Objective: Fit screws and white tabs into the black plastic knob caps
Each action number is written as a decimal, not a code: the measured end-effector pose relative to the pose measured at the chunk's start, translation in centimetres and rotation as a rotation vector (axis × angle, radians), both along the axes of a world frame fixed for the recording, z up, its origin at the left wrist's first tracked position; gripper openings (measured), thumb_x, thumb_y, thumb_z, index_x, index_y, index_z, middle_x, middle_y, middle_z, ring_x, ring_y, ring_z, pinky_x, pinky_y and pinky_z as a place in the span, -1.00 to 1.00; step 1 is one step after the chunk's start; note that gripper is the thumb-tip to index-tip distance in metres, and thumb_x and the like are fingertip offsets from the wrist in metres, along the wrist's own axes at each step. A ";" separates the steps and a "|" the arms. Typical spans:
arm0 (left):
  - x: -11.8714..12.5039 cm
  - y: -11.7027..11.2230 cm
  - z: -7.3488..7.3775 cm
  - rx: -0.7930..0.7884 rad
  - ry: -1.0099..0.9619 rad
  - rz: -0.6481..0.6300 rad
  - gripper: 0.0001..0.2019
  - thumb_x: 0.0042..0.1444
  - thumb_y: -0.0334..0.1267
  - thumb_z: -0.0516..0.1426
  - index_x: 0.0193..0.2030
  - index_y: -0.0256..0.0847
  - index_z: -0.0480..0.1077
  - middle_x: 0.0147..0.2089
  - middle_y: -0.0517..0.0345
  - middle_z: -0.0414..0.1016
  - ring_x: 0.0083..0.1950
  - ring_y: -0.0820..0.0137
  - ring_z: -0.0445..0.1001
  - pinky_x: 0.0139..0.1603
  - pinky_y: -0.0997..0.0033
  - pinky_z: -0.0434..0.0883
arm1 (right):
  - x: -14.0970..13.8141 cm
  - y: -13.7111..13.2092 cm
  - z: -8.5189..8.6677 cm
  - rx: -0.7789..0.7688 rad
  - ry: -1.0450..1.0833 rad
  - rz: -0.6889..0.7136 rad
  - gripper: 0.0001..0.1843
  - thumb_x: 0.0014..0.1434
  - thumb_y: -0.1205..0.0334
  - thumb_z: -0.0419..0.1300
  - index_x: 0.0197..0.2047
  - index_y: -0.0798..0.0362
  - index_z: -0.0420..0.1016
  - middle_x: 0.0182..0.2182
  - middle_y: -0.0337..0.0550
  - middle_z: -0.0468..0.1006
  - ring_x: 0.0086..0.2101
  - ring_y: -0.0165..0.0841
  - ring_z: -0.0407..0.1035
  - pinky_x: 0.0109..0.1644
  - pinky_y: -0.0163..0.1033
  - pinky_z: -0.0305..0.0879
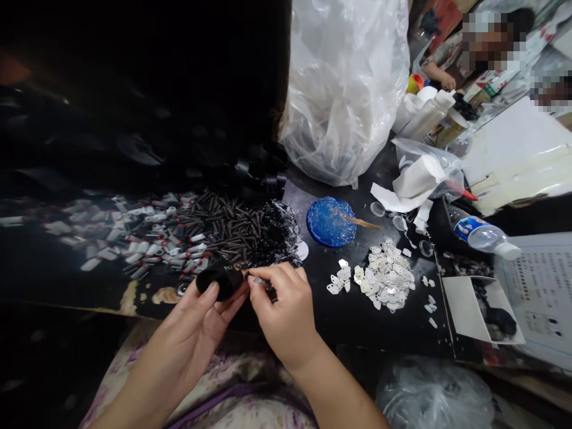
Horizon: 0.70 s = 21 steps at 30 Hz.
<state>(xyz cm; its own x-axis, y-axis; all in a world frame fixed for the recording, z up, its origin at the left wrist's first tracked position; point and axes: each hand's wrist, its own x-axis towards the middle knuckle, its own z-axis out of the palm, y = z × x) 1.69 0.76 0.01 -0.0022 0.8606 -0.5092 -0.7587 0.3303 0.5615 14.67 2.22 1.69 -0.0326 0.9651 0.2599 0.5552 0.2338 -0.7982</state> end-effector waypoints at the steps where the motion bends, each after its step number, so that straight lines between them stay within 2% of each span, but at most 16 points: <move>1: 0.0 0.0 -0.1 -0.003 0.010 0.003 -0.83 0.17 -0.24 0.25 -0.09 -0.06 0.52 -0.01 0.15 0.60 0.04 0.34 0.53 0.10 0.38 0.50 | 0.1 0.0 0.0 0.042 -0.051 0.020 -0.85 0.24 0.42 0.21 -0.15 0.02 0.54 -0.26 -0.22 0.60 -0.23 -0.37 0.45 -0.11 -0.20 0.24; 5: -0.2 -0.1 -0.4 -0.023 0.045 -0.012 -0.82 0.12 -0.19 0.29 -0.12 -0.03 0.54 -0.04 0.16 0.61 0.01 0.33 0.54 0.09 0.39 0.51 | 0.3 0.0 0.5 0.118 -0.173 0.060 -0.85 0.22 0.42 0.24 -0.14 0.05 0.53 -0.25 -0.19 0.60 -0.22 -0.35 0.45 -0.13 -0.18 0.20; 10: -0.4 -0.3 -0.2 -0.047 0.045 -0.105 -0.81 0.12 -0.17 0.28 -0.10 0.00 0.54 0.01 0.14 0.59 0.13 0.20 0.49 0.13 0.27 0.49 | 0.1 0.1 2.0 0.013 0.028 0.076 -0.87 0.22 0.39 0.24 -0.18 0.01 0.54 -0.27 -0.22 0.58 -0.25 -0.38 0.45 -0.11 -0.20 0.29; 14: -0.3 -0.4 0.1 -0.084 0.043 -0.108 -0.77 0.07 -0.15 0.31 -0.10 0.02 0.55 0.07 0.14 0.57 0.23 0.11 0.40 0.10 0.22 0.51 | -0.3 0.1 2.5 0.036 0.024 0.084 -0.89 0.23 0.35 0.24 -0.19 -0.01 0.56 -0.30 -0.20 0.57 -0.25 -0.36 0.45 -0.11 -0.18 0.33; 21: -0.4 -0.6 0.1 -0.082 0.042 -0.136 -0.78 0.03 -0.14 0.34 -0.15 0.01 0.59 -0.04 0.15 0.61 0.07 0.20 0.51 0.01 0.36 0.54 | -0.2 -0.2 2.0 0.043 0.012 0.057 -0.89 0.21 0.40 0.23 -0.21 0.04 0.53 -0.33 -0.20 0.54 -0.29 -0.37 0.43 -0.16 -0.20 0.32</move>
